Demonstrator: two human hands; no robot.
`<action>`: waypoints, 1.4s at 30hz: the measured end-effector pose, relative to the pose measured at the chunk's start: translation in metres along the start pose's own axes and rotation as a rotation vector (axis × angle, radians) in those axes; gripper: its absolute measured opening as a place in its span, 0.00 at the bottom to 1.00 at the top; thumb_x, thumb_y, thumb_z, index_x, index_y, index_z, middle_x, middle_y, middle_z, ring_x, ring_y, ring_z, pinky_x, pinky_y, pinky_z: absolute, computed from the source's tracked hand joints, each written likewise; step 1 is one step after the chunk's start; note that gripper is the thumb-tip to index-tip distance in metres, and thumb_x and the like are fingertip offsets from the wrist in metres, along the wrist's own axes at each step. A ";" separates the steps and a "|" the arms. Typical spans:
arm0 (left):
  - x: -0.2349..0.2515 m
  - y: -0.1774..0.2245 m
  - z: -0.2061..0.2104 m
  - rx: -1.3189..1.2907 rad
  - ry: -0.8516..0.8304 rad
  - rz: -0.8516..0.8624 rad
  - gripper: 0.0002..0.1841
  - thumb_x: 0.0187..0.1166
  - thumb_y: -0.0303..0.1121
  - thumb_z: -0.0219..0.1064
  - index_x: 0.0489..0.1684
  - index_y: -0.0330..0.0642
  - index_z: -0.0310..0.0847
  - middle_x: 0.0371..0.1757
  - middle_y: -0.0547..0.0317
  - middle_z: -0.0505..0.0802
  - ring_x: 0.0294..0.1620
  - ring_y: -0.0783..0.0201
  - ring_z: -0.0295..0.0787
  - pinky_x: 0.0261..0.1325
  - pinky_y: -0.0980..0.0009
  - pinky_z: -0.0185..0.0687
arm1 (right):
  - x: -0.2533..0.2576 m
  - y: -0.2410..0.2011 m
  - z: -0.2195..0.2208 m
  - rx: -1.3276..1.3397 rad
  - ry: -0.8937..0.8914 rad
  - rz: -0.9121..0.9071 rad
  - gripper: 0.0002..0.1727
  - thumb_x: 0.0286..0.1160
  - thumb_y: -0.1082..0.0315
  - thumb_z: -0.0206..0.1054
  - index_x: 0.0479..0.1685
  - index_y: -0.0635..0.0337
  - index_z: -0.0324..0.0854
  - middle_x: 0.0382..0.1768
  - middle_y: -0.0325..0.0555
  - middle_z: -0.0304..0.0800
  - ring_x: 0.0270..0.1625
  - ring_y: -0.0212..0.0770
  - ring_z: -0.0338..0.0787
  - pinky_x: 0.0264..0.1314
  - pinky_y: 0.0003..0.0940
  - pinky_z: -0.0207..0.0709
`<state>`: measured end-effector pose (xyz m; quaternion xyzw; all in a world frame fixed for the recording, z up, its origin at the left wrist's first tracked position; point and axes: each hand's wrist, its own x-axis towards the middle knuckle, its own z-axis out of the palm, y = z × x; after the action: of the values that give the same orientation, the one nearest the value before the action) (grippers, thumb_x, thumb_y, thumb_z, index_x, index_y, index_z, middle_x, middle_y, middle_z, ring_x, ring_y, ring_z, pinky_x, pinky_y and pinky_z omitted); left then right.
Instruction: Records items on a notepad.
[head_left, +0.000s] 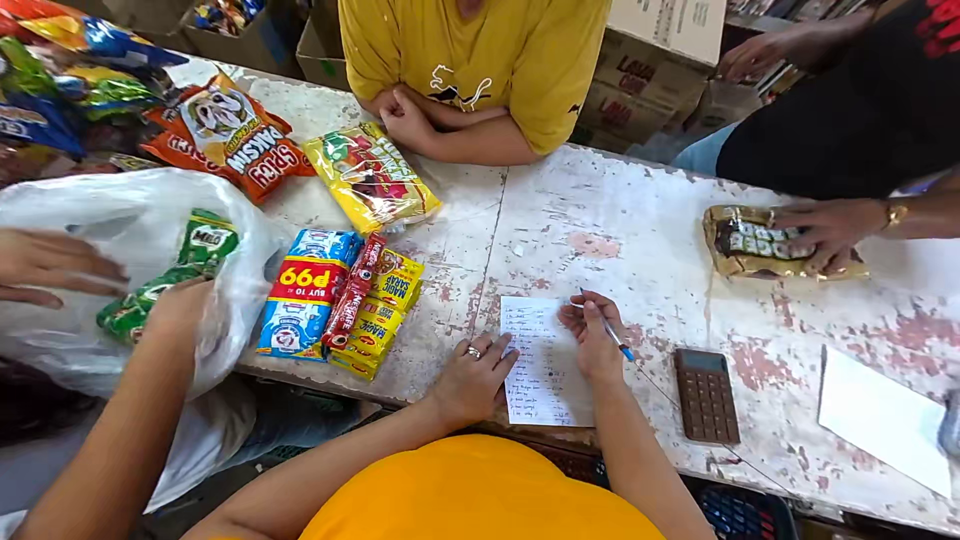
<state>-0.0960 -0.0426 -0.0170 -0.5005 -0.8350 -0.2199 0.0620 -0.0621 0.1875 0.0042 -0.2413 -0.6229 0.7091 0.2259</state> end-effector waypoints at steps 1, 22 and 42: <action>0.000 0.001 -0.001 0.009 -0.012 -0.009 0.26 0.70 0.41 0.69 0.70 0.47 0.86 0.76 0.48 0.86 0.68 0.43 0.87 0.57 0.45 0.82 | 0.000 0.000 0.000 0.001 -0.003 -0.002 0.13 0.92 0.67 0.50 0.63 0.59 0.75 0.50 0.42 0.89 0.47 0.37 0.94 0.54 0.35 0.90; 0.001 0.001 -0.011 -0.078 -0.049 -0.042 0.27 0.65 0.41 0.76 0.68 0.47 0.86 0.76 0.48 0.86 0.69 0.44 0.86 0.60 0.45 0.81 | -0.006 -0.008 0.011 -0.050 0.055 -0.009 0.20 0.95 0.63 0.40 0.51 0.63 0.79 0.35 0.34 0.90 0.33 0.30 0.91 0.42 0.27 0.90; 0.003 0.001 -0.007 -0.062 -0.020 -0.029 0.23 0.63 0.40 0.74 0.61 0.47 0.90 0.67 0.48 0.91 0.66 0.41 0.88 0.56 0.41 0.82 | -0.018 -0.019 0.039 -0.552 -0.159 -0.048 0.11 0.71 0.68 0.75 0.28 0.60 0.77 0.21 0.34 0.83 0.25 0.26 0.83 0.35 0.25 0.79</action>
<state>-0.0978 -0.0425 -0.0095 -0.4924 -0.8354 -0.2416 0.0349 -0.0720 0.1490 0.0286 -0.2225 -0.8136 0.5238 0.1191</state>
